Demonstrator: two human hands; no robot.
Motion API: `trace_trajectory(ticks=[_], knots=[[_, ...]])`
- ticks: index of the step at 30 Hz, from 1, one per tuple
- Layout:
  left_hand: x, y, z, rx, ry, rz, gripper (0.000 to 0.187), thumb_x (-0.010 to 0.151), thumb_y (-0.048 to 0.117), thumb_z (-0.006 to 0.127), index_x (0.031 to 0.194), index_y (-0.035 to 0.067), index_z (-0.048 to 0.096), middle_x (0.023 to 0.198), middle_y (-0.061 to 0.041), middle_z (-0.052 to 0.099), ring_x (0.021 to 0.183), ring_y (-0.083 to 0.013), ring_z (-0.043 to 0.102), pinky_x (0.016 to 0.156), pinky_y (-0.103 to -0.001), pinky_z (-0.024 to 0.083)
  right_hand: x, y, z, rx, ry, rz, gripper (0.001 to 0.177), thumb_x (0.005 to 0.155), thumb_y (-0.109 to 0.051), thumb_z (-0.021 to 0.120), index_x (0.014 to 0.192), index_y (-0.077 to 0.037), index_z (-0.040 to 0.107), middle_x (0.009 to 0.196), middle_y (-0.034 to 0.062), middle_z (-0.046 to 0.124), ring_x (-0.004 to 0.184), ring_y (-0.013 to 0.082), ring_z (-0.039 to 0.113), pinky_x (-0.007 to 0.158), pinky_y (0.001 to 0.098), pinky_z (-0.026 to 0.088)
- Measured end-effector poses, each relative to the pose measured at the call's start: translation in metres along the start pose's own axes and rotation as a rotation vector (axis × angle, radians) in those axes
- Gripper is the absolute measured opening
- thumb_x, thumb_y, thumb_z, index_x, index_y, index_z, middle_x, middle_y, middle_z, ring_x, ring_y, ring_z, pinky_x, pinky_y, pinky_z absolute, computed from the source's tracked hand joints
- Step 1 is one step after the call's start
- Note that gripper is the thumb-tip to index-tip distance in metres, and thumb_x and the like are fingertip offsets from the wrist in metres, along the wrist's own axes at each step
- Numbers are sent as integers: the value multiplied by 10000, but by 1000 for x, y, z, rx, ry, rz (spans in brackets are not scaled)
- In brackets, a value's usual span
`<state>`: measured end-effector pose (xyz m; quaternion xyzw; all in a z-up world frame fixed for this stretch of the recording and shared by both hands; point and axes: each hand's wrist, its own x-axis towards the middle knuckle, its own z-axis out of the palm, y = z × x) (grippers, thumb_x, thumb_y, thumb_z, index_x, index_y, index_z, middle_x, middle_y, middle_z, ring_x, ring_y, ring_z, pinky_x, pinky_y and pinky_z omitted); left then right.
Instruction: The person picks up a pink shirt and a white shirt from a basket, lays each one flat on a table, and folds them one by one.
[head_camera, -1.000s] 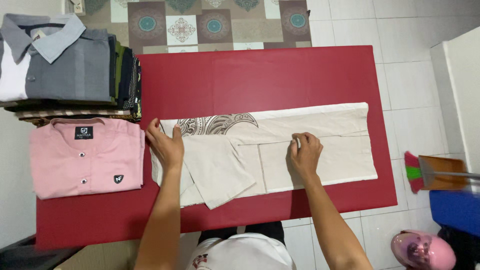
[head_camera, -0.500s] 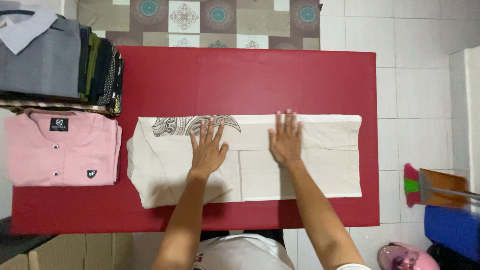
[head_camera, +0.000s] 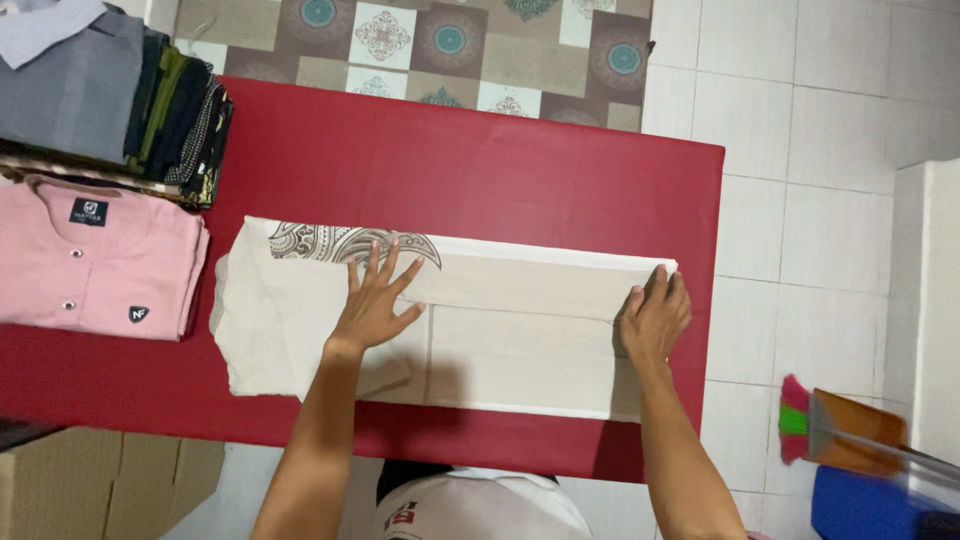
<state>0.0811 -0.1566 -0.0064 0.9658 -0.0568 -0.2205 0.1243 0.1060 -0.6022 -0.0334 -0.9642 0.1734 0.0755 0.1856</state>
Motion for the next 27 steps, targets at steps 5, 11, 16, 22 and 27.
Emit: trace_trajectory(ticks=[5,11,16,22,27], knots=[[2,-20,26,-84,89,-77,711,995,581,337,1625,290,188,1713,-47,36,1575,-285,-22,1255,-526,-15,-8,18,16,-11,21,-132,653,1091,-394,281,1624,-24,200,1671,317,54,1553,464,-35,1227,603,-19],[-31,-98,19,-12,157,-320,604,1054,443,235,1627,260,180,1703,-91,39,1562,-314,-22,1246,-529,12,-7,25,26,-30,47,-144,649,1107,-379,297,1627,2,220,1664,359,51,1554,484,-54,1220,614,-49],[-94,-111,14,36,422,-231,503,970,238,514,1454,105,478,1539,-165,445,1435,-366,375,1163,-501,342,-22,-45,36,-29,145,-382,562,941,-154,554,1471,19,481,1574,322,304,1496,450,228,1226,644,88],[-149,-82,22,-451,472,-543,465,906,264,713,1231,-8,523,1118,-256,650,985,-459,659,847,-529,530,-107,-190,77,332,-172,-715,158,942,-183,659,1076,-112,705,893,113,753,776,275,709,730,414,558],[-156,-86,38,-614,298,-570,651,849,255,754,1347,1,420,1085,-261,651,951,-444,671,866,-520,534,-173,-253,99,229,-246,-704,404,915,-288,708,1234,-91,557,860,111,739,753,330,711,631,451,544]])
